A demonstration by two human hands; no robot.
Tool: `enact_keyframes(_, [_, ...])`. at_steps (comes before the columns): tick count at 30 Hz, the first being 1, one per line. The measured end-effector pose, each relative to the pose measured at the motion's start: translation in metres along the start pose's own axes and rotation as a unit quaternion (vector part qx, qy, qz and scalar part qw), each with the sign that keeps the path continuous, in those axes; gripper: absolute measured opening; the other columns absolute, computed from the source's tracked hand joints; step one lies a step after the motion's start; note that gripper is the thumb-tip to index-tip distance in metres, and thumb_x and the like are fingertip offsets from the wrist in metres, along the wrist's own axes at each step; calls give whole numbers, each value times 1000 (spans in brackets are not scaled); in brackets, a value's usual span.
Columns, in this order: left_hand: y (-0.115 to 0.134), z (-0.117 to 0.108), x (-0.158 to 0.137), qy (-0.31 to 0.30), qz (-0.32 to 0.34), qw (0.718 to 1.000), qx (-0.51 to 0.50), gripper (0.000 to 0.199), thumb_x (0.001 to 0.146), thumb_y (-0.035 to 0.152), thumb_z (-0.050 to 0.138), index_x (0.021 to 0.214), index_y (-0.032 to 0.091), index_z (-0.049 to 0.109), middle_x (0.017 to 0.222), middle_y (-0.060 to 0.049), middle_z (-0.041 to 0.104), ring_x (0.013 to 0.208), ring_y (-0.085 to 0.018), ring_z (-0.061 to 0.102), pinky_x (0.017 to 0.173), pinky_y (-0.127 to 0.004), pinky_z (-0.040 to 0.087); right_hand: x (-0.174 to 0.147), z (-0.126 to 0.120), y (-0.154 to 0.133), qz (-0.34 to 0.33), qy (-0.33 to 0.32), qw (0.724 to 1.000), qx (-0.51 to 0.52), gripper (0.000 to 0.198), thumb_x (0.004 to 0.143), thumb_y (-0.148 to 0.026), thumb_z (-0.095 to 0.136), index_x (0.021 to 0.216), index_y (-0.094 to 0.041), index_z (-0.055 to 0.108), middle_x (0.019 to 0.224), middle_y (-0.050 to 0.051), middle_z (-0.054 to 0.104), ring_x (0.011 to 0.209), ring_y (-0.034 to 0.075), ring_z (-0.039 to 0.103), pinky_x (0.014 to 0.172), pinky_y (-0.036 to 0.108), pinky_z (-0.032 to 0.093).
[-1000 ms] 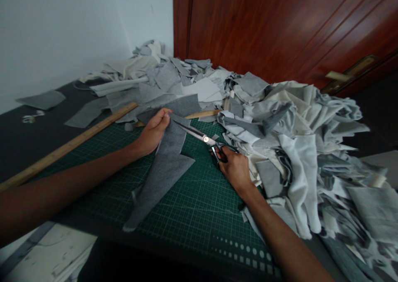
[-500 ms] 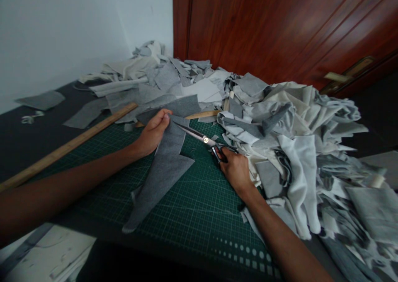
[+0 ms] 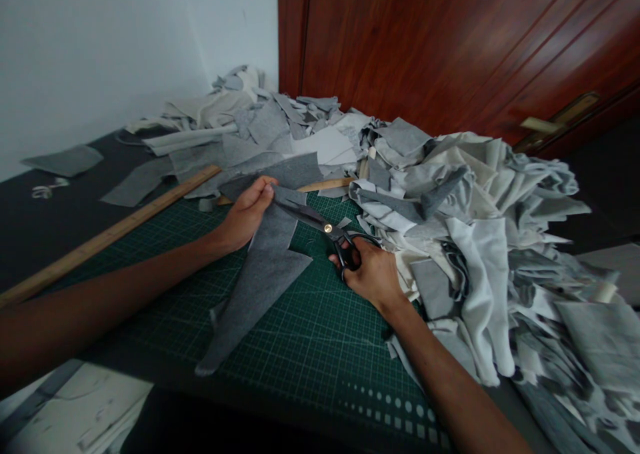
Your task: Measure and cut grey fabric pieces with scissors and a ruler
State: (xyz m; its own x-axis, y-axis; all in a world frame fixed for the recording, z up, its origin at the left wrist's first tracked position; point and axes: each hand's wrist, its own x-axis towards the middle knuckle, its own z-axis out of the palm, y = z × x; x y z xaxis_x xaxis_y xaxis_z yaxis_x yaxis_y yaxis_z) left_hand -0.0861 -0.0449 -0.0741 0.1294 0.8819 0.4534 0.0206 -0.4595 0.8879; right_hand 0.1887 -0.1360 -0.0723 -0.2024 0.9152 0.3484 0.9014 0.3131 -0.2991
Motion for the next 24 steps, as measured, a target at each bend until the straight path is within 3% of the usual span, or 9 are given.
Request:
enact_keyframes(10, [7, 2, -1, -76, -7, 997, -3, 24, 100, 41, 56, 86, 22, 52, 74, 2, 49, 68, -15, 45, 61, -26, 39, 0, 2, 3, -5, 6, 1000, 2, 38, 89, -56, 66, 89, -19, 66, 65, 1, 62, 53, 15, 55, 54, 28, 34])
enact_keyframes(15, [10, 2, 0, -119, -5, 993, -25, 16, 96, 33, 60, 88, 21, 54, 78, 2, 55, 70, -13, 51, 64, -24, 42, 1, 1, 2, -2, 3, 1000, 10, 36, 89, -55, 65, 86, -19, 65, 63, 1, 61, 53, 16, 55, 54, 27, 33])
enact_keyframes(24, [7, 2, -2, -126, -23, 991, -31, 14, 93, 32, 64, 90, 22, 54, 72, 3, 57, 62, -13, 52, 58, -25, 41, 2, 0, 3, 16, 5, 1000, -6, 26, 85, -45, 63, 74, -22, 58, 57, 0, 57, 48, 14, 46, 52, 27, 27])
